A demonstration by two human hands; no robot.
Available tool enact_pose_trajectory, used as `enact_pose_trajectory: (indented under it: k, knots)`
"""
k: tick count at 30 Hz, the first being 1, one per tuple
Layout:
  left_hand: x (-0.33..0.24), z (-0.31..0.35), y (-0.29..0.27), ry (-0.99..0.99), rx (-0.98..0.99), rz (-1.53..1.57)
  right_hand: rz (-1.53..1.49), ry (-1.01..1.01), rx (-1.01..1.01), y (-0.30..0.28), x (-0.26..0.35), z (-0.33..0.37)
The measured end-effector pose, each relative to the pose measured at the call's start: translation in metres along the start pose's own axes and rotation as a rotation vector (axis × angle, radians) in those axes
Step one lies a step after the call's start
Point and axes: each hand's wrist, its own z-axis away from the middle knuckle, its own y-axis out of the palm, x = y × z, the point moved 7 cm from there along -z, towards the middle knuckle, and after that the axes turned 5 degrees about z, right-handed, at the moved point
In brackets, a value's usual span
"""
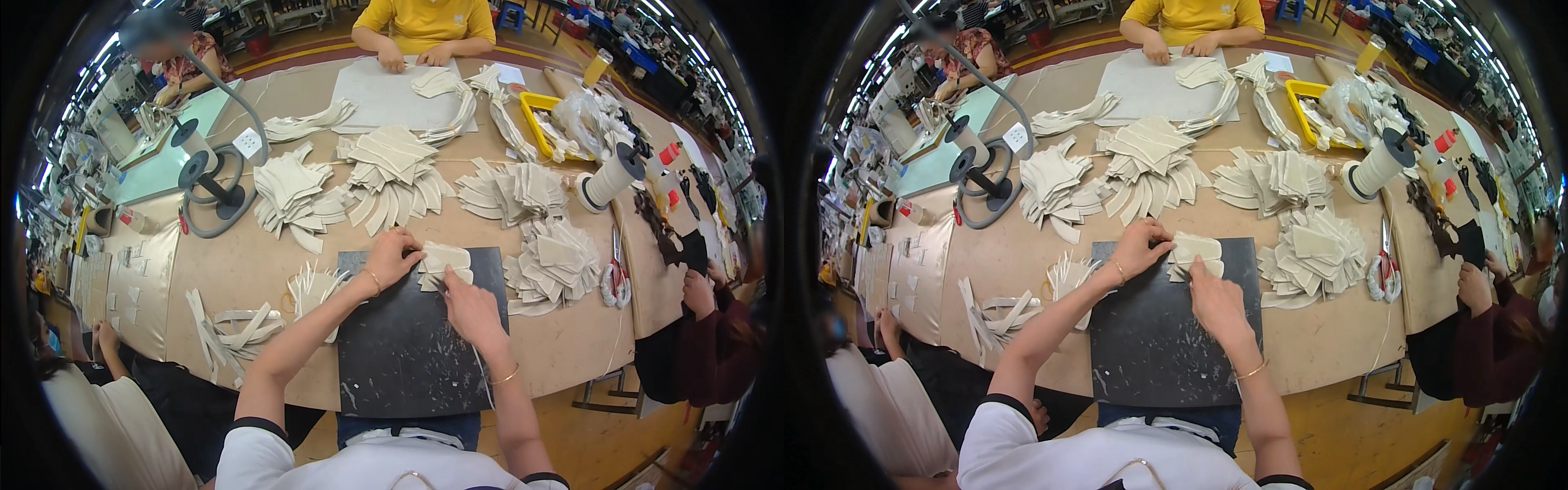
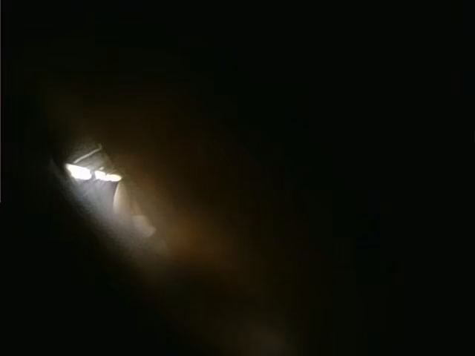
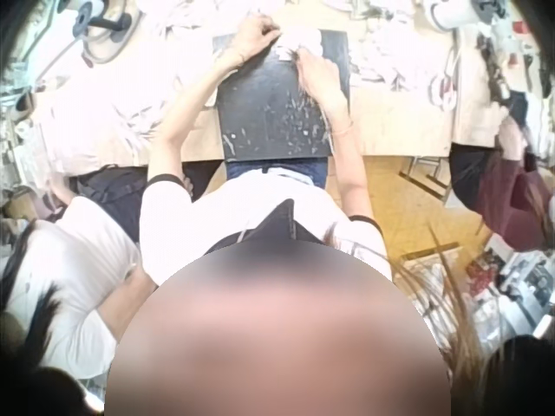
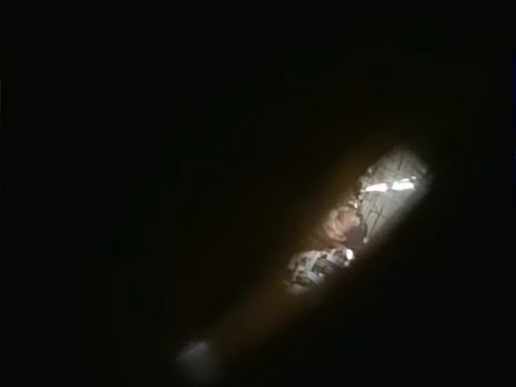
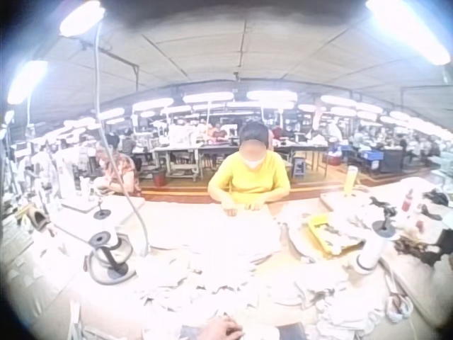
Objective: The person hand-sews small off-white fabric pieces using a needle and thread on a black cutting mat. They repeatedly pick up pieces, stitch along edges, and place finished pieces into a growing stack on the table.
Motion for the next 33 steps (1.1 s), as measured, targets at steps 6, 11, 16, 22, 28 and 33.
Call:
enact_pose_trajectory:
  k: [6, 11, 16, 22, 28, 33]
  knots:
    - [-0.007, 0.001, 0.002, 0.021, -0.13, -0.034, -0.12, -0.044, -0.073, -0.008, -0.004, -0.027]
    - [-0.008, 0.002, 0.01, -0.003, -0.106, -0.15, -0.223, 0.012, 0.001, 0.003, -0.01, -0.026]
    - [-0.014, 0.008, 0.021, 0.082, -0.147, -0.349, -0.266, 0.061, 0.035, 0.005, -0.019, -0.031]
    - [-0.006, 0.028, -0.004, -0.002, -0.323, -0.174, -0.397, 0.083, 0.023, 0.005, -0.023, -0.029]
    - [0.0, 0.013, -0.001, -0.234, -0.286, -0.152, -0.422, 0.079, 0.04, 0.01, -0.027, -0.029]
    - [-0.003, 0.011, 0.003, -0.256, -0.308, -0.184, -0.427, 0.056, -0.012, 0.012, -0.028, -0.029]
